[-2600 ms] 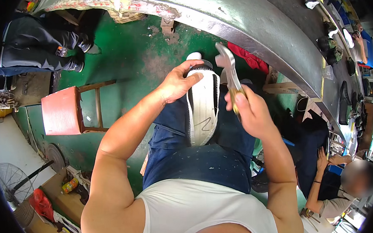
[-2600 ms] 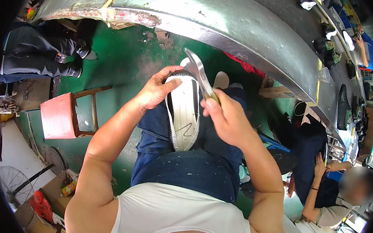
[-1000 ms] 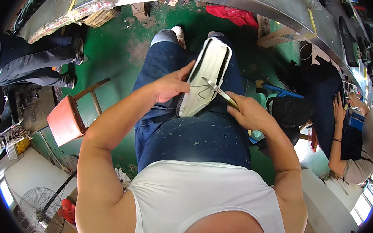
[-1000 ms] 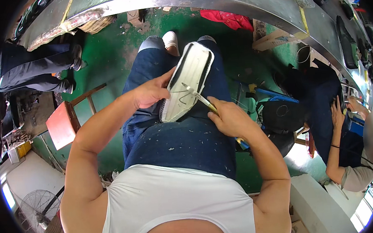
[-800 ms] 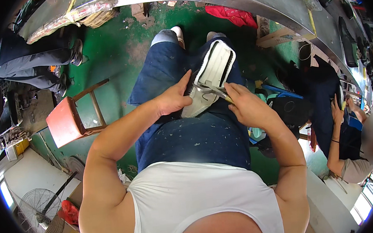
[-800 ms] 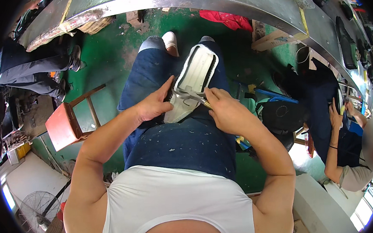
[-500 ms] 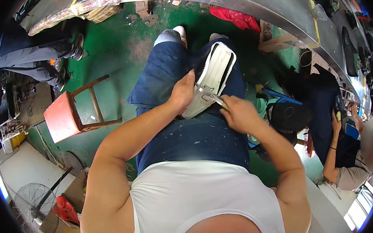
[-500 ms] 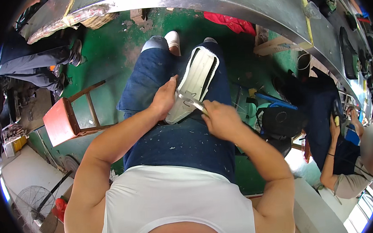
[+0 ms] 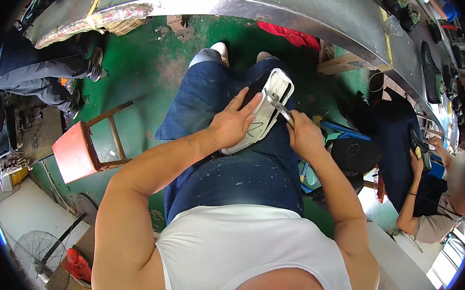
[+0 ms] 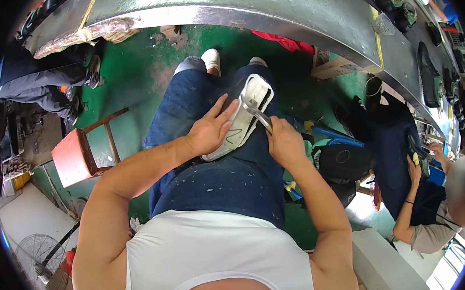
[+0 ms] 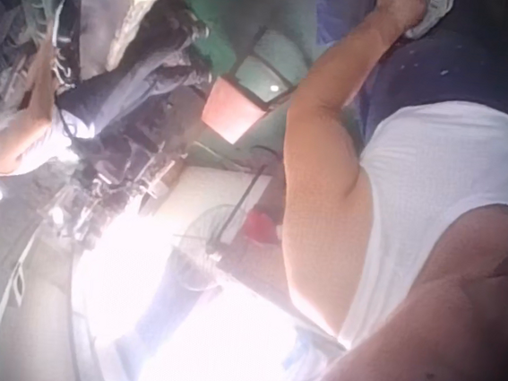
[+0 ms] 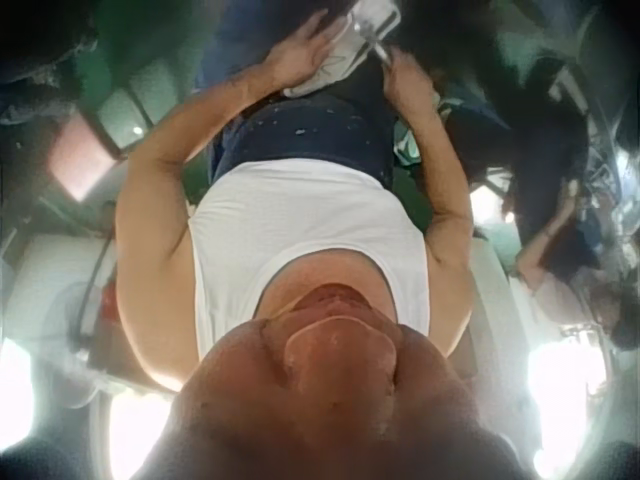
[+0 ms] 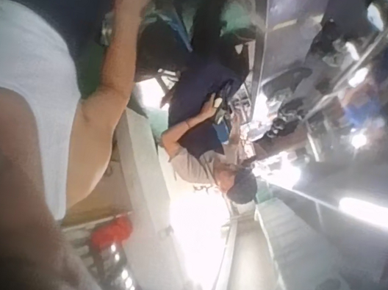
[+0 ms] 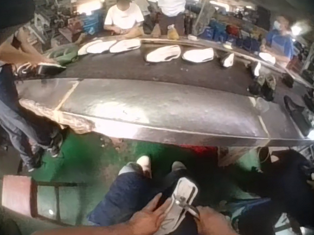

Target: Using pliers to pull and trim materials while lasting shoes on an assembly line.

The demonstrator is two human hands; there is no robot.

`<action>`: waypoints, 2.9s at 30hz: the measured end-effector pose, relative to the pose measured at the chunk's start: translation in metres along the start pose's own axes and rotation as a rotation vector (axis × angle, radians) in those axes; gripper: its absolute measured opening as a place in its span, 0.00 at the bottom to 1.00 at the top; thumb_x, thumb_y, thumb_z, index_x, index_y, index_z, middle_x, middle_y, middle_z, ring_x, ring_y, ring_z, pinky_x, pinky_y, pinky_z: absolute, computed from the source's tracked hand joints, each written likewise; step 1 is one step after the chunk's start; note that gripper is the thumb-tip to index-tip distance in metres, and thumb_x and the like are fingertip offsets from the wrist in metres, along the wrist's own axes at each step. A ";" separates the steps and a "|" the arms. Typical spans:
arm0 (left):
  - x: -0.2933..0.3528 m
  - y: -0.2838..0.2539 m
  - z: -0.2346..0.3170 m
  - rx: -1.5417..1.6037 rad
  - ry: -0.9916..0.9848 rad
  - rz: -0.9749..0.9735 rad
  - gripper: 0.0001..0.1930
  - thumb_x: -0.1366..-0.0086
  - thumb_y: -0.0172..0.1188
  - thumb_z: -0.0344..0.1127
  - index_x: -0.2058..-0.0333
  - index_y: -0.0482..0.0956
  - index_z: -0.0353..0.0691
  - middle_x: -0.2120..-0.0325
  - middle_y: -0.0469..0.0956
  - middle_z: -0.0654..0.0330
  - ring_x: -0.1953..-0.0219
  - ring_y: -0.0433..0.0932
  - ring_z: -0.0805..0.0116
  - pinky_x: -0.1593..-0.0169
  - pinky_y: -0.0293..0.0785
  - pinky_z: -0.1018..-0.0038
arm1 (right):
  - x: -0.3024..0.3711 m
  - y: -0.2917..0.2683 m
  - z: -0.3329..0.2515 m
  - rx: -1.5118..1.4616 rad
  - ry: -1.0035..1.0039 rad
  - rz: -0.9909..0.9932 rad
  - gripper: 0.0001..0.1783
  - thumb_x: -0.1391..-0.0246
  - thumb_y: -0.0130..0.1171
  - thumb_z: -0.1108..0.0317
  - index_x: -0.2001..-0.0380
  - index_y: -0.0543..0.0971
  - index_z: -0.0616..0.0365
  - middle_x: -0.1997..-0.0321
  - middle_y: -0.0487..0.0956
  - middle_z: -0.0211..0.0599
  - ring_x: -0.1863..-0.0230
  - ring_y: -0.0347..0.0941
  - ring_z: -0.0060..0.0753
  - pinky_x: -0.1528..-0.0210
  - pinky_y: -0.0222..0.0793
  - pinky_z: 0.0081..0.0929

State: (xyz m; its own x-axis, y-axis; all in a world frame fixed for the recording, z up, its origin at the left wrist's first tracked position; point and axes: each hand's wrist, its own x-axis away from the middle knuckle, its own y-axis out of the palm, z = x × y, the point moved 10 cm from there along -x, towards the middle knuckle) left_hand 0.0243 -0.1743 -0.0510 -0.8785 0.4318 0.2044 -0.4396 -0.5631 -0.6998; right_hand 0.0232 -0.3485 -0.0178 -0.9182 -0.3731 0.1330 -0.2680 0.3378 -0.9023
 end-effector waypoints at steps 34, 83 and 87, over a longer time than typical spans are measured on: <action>0.018 -0.055 0.011 -0.014 -0.124 -0.316 0.50 0.48 0.71 0.33 0.29 0.52 0.39 0.45 0.74 0.37 0.46 0.76 0.41 0.43 0.73 0.61 | 0.049 0.051 0.027 -0.690 0.087 0.050 0.19 0.35 0.55 0.59 0.49 0.74 0.61 0.58 0.81 0.45 0.59 0.79 0.43 0.54 0.74 0.35; -0.041 0.018 -0.042 1.095 -0.388 0.082 0.38 0.29 0.59 0.47 0.27 0.53 0.43 0.35 0.67 0.51 0.35 0.67 0.64 0.33 0.62 0.70 | -0.001 0.027 -0.007 -0.784 0.482 -0.478 0.18 0.38 0.58 0.63 0.51 0.76 0.63 0.65 0.79 0.46 0.62 0.80 0.43 0.56 0.74 0.37; -0.042 0.011 -0.035 0.938 -0.336 0.120 0.36 0.28 0.56 0.43 0.27 0.52 0.43 0.35 0.67 0.46 0.35 0.67 0.63 0.34 0.62 0.71 | -0.026 0.006 0.006 -0.468 0.273 -0.453 0.15 0.36 0.57 0.64 0.52 0.75 0.64 0.69 0.77 0.38 0.69 0.76 0.25 0.72 0.70 0.28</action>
State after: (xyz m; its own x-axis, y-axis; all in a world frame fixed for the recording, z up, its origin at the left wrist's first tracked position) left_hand 0.0632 -0.1739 -0.0908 -0.8702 0.1961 0.4519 -0.1874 -0.9802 0.0645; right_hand 0.0467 -0.3417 -0.0290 -0.7106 -0.3551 0.6074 -0.6821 0.5595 -0.4709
